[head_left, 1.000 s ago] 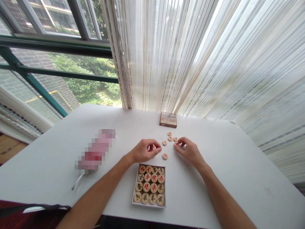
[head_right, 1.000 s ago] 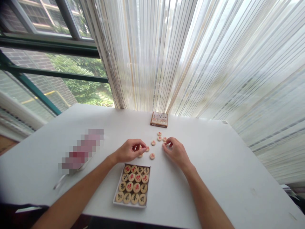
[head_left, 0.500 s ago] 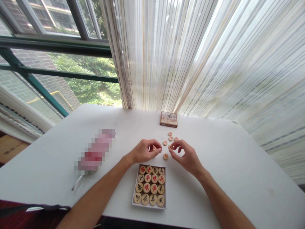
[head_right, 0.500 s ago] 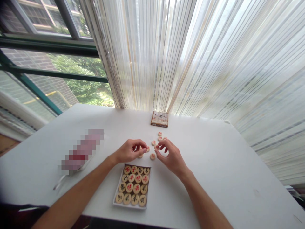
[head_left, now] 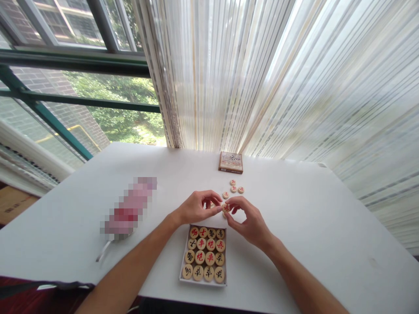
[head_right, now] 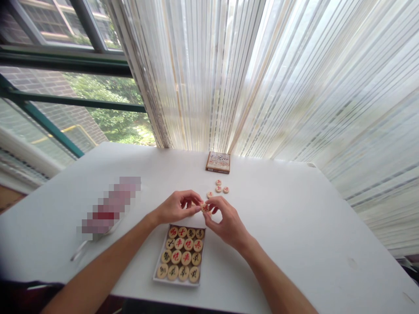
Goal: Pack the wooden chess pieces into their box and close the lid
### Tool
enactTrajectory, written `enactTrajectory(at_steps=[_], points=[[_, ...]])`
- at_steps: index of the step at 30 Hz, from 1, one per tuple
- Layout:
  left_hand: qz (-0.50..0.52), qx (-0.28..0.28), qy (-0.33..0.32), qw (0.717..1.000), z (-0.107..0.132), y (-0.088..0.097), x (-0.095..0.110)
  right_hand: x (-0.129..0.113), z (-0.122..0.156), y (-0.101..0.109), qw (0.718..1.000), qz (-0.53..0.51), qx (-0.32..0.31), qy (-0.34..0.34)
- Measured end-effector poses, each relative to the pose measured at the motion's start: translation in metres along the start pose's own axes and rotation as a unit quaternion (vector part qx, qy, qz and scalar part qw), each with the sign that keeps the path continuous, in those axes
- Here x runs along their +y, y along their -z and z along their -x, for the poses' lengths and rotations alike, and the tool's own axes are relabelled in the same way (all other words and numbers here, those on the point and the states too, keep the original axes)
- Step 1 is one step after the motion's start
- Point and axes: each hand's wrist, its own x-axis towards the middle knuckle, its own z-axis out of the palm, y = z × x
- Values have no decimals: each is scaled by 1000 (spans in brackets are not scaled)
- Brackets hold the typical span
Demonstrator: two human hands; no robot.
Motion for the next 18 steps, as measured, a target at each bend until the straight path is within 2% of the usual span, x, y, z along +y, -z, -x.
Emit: enactTrajectory(at_steps=[8, 18], points=[[47, -19, 11, 999, 0, -3, -2, 0, 0, -3, 1000, -3, 6, 16], [59, -16, 2, 998, -1, -2, 1, 2, 1, -2, 1000, 16, 7, 18]])
